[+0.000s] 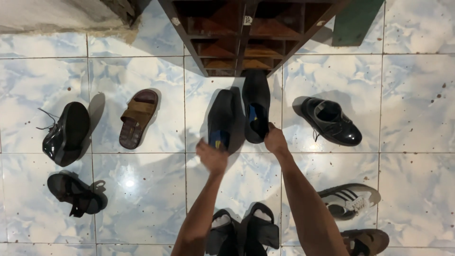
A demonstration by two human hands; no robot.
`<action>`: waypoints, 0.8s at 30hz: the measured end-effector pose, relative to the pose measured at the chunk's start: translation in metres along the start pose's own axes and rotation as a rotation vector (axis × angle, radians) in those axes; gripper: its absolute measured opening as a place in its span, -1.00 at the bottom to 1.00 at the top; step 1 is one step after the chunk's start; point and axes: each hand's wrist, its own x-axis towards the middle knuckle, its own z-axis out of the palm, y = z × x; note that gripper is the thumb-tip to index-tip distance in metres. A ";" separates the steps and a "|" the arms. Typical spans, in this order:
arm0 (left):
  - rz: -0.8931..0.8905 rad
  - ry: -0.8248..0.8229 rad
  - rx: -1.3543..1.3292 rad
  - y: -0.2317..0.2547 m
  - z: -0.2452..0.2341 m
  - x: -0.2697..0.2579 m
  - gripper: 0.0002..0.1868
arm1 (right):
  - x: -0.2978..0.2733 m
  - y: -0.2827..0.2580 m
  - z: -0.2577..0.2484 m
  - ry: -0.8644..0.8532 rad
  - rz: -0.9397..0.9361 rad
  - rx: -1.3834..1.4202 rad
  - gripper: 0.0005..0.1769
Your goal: The person gathers various shoes from the floor, pairs them, and places them on a wooden shoe rack. The person handles black shoes, sandals, and sneakers, arranging them neatly on the rack.
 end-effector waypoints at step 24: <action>-0.071 -0.137 -0.289 -0.008 0.024 0.009 -0.42 | -0.031 -0.021 -0.007 0.049 -0.075 -0.043 -0.49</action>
